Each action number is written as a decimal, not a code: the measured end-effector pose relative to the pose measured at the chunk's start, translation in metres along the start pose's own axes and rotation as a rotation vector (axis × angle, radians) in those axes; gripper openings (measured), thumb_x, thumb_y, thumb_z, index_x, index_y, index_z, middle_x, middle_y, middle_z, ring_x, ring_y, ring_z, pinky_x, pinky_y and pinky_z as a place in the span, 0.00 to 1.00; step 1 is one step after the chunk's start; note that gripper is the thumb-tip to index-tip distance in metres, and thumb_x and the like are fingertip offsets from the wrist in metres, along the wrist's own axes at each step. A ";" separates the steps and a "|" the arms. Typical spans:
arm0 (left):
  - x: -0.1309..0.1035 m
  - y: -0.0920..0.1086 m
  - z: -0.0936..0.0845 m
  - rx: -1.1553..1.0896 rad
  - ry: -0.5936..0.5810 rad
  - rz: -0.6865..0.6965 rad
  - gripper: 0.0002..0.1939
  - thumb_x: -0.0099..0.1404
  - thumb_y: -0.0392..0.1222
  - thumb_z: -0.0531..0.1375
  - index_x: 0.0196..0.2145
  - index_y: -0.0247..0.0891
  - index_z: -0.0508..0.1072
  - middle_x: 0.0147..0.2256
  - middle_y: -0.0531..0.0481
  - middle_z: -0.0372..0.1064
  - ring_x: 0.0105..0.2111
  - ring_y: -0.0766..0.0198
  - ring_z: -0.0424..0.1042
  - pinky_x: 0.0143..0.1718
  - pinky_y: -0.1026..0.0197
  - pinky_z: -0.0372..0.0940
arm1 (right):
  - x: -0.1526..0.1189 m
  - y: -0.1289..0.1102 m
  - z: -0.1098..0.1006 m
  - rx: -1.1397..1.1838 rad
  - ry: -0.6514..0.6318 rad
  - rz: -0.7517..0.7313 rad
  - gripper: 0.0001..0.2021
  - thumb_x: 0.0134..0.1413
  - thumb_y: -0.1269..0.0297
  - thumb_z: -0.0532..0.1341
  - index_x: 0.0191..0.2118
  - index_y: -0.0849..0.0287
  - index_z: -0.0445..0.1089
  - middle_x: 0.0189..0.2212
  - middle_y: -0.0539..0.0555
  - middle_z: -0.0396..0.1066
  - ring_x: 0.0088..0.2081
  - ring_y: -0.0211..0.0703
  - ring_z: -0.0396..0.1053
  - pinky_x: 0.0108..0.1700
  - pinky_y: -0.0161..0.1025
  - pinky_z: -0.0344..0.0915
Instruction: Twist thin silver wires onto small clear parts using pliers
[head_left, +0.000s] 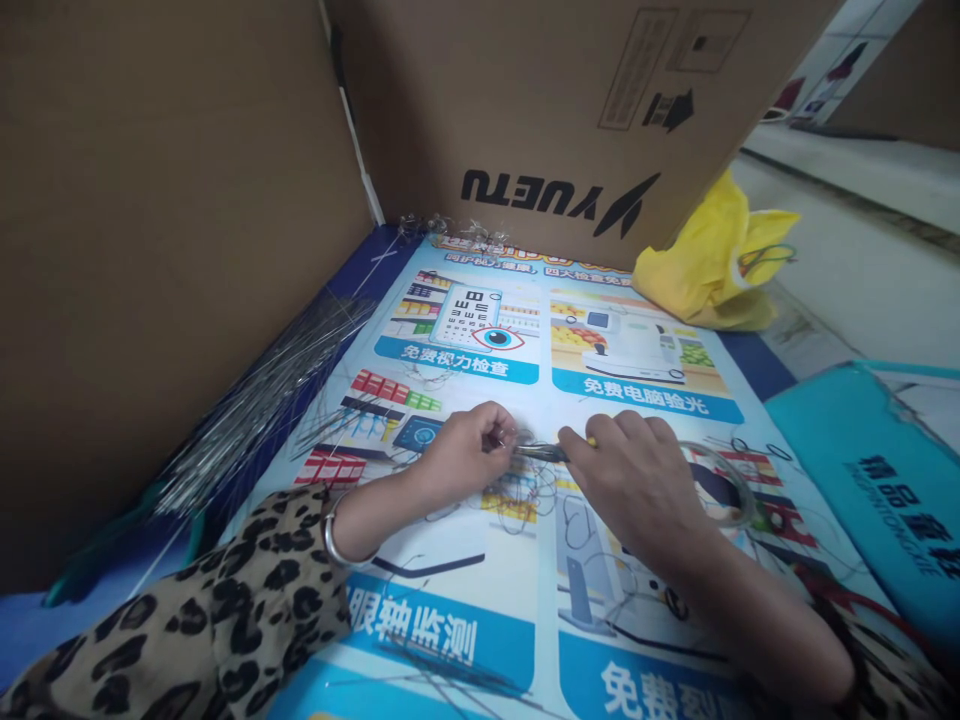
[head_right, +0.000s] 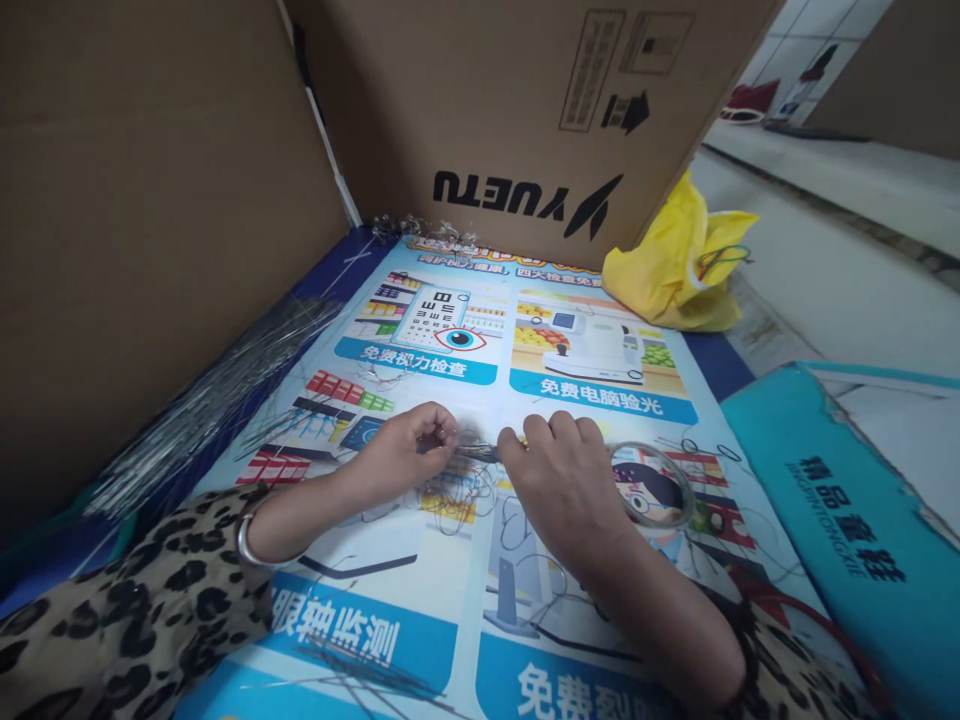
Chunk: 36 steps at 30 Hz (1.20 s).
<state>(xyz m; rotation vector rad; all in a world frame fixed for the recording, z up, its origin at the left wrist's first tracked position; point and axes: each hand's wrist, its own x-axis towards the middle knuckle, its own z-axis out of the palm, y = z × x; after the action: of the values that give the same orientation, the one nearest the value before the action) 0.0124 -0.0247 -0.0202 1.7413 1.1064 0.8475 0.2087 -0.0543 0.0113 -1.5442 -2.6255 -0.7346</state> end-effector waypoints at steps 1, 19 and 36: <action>0.000 0.000 0.000 0.000 0.004 0.004 0.03 0.54 0.34 0.54 0.30 0.37 0.65 0.26 0.54 0.66 0.26 0.69 0.64 0.30 0.65 0.61 | 0.000 0.000 0.000 -0.001 -0.001 -0.001 0.04 0.53 0.68 0.56 0.34 0.54 0.68 0.26 0.53 0.63 0.32 0.44 0.54 0.34 0.42 0.40; -0.002 0.004 0.006 -0.022 0.116 -0.125 0.04 0.53 0.35 0.56 0.29 0.37 0.64 0.27 0.54 0.65 0.26 0.69 0.64 0.28 0.66 0.59 | 0.001 -0.011 0.001 -0.014 -0.042 0.079 0.04 0.52 0.71 0.55 0.29 0.57 0.66 0.23 0.54 0.63 0.28 0.43 0.57 0.30 0.41 0.38; -0.002 0.005 0.008 -0.067 0.161 -0.157 0.06 0.50 0.32 0.57 0.28 0.36 0.64 0.24 0.56 0.65 0.24 0.71 0.63 0.27 0.68 0.58 | 0.003 -0.015 0.001 0.003 -0.150 0.105 0.05 0.49 0.75 0.55 0.30 0.58 0.65 0.24 0.55 0.65 0.27 0.45 0.61 0.28 0.39 0.38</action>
<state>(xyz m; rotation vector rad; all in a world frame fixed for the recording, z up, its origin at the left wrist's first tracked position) 0.0201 -0.0305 -0.0185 1.5304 1.2884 0.9274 0.1949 -0.0571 0.0056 -1.7874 -2.6190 -0.6314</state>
